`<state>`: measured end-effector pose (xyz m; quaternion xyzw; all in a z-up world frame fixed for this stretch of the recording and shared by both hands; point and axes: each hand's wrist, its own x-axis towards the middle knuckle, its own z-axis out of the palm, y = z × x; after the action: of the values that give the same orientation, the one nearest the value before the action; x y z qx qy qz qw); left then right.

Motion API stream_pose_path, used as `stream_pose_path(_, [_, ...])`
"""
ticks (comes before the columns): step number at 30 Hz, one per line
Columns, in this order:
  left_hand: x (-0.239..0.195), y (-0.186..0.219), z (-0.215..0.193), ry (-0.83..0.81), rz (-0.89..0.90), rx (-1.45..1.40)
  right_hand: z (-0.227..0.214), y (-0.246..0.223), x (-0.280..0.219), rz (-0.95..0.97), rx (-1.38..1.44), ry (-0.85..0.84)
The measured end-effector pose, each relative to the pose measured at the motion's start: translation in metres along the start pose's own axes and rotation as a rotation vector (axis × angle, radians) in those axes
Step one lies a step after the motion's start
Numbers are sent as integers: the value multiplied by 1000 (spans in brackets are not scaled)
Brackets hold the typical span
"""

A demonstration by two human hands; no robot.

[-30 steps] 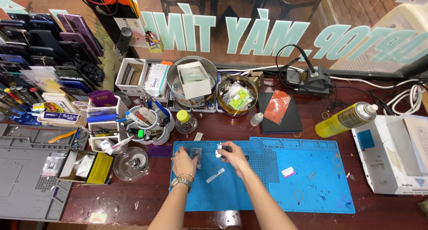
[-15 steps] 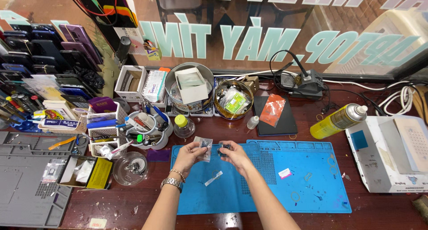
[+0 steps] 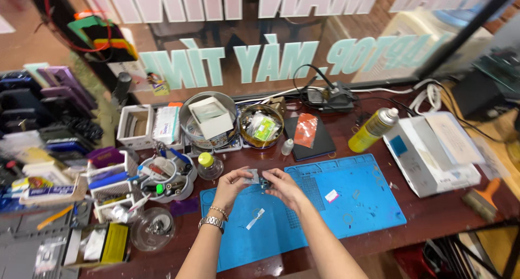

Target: The person sorts small electronic components and tools on a cluttered workbench, moving items between containers and shelves. They handle circuit boards, screws, and small parts, placing them into labeled bins and trays.

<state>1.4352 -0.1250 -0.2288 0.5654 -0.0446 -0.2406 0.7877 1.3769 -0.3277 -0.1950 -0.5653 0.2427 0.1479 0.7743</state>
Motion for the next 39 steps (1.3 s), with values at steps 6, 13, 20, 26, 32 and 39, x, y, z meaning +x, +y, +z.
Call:
stream_pose_path(6, [-6, 29, -1, -124, 32, 78, 23, 5, -7, -71, 29, -22])
stream_pose_path(13, [-7, 62, -12, -158, -150, 21, 46, 8, -13, -156, 2, 113])
stream_pose_path(20, [24, 16, -21, -126, -123, 173, 55, 11, -31, -192, -77, 313])
stream_pose_path(26, [18, -1, 11, -207, -248, 82, 33, 14, -74, -330, 58, 286])
stream_pose_path(32, [-35, 17, 76, -496, -408, -12, 14, 19, -142, -383, -301, 477])
stream_pose_path(39, [-110, 1, 123, -627, -425, 17, 0, 49, -230, -375, -364, 624])
